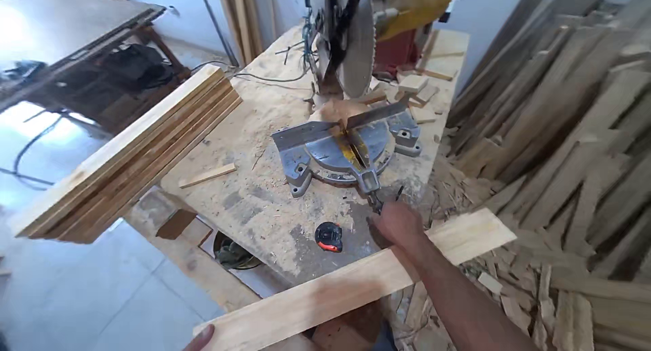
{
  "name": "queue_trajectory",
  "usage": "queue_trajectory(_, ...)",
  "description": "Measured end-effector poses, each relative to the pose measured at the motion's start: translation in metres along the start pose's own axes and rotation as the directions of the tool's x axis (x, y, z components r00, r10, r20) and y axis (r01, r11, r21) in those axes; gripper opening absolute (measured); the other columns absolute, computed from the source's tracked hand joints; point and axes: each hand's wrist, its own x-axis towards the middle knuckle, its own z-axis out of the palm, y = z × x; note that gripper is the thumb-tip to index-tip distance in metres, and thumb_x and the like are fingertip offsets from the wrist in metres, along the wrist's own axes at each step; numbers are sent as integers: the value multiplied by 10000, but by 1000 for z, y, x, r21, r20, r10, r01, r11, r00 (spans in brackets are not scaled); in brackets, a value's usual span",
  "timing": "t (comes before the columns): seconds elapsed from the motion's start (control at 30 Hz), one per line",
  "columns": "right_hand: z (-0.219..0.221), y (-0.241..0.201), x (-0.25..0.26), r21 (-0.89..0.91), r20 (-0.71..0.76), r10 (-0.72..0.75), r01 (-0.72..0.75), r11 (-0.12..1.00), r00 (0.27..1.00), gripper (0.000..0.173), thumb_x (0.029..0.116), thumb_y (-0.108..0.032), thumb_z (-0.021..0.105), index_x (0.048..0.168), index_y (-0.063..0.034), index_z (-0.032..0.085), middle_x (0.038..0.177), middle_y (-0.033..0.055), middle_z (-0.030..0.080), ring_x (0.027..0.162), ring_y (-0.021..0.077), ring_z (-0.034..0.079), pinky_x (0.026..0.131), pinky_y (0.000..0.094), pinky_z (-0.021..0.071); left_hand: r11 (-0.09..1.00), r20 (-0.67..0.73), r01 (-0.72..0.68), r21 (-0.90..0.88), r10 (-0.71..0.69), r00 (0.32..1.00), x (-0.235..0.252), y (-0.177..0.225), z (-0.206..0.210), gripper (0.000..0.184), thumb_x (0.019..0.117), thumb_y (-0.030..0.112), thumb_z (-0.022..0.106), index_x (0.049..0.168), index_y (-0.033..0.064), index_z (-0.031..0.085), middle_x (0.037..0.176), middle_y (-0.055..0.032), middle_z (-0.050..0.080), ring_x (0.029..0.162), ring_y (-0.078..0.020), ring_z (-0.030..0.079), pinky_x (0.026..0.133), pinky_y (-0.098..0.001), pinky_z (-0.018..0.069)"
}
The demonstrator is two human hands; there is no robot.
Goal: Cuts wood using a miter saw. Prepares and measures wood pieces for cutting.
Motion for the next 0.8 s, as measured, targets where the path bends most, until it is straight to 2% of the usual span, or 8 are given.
queue_trajectory(0.07,-9,0,18,-89,134,-59,71,994,989,411,937,-443,650,1045,-47,676,994,182,707,936,384,702,747,596,552,1000,-33,-6,-25,5,999,-5,-3,2,488,970,444,549,1315,99,541,1123,-135,728,1014,-292,723,865,-549,607)
queue_trajectory(0.17,-15,16,25,-154,212,-193,228,961,958,373,935,-434,637,977,-68,690,977,162,710,932,365,699,750,595,546,998,-69,-16,-61,12,998,-23,-16,4,538,901,486,649,1264,93,588,1080,-151,742,955,-296,742,816,-518,628)
queue_trajectory(0.33,-40,71,39,-253,321,-220,307,918,921,539,939,-510,630,1208,-44,655,1161,212,685,1099,407,662,894,630,521,993,-150,-40,-110,23,988,-49,-44,14,537,890,466,665,1254,76,603,1055,-155,739,907,-274,746,762,-469,640)
queue_trajectory(0.47,-39,86,45,-276,308,-276,363,890,911,691,885,-612,664,1290,-52,650,1184,256,689,1117,461,658,902,684,513,992,-255,-14,-129,-19,967,-75,-50,38,384,1046,341,476,1285,58,578,1058,-147,733,894,-250,734,757,-423,628)
queue_trajectory(0.53,-54,63,26,-306,235,-309,372,876,921,853,882,-677,638,1362,25,572,1237,321,648,1180,520,610,950,699,481,988,-235,-11,-156,-26,972,-71,-50,33,401,1045,346,495,1301,48,574,1093,-161,725,951,-275,728,814,-453,622)
queue_trajectory(0.6,-66,24,-1,-247,121,-431,448,859,894,887,887,-701,617,1414,8,543,1211,325,659,1149,525,623,930,700,487,986,-214,10,-167,-46,976,-66,-53,29,416,1046,359,512,1308,43,574,1122,-168,717,991,-293,721,845,-478,615)
queue_trajectory(0.7,-52,-58,-34,-60,119,-637,646,761,762,729,924,-642,611,1401,-91,587,1220,208,693,1102,415,676,913,642,534,985,-188,30,-170,-63,980,-58,-57,21,420,1042,374,527,1300,50,595,1125,-165,722,984,-293,725,835,-475,616)
queue_trajectory(0.8,-14,-154,-54,-5,201,-766,783,622,611,700,934,-611,626,1411,-100,585,1266,186,671,1129,367,669,962,583,531,983,-178,19,-183,-52,983,-59,-56,21,415,1034,349,541,1311,42,574,1117,-172,720,975,-298,724,820,-479,617)
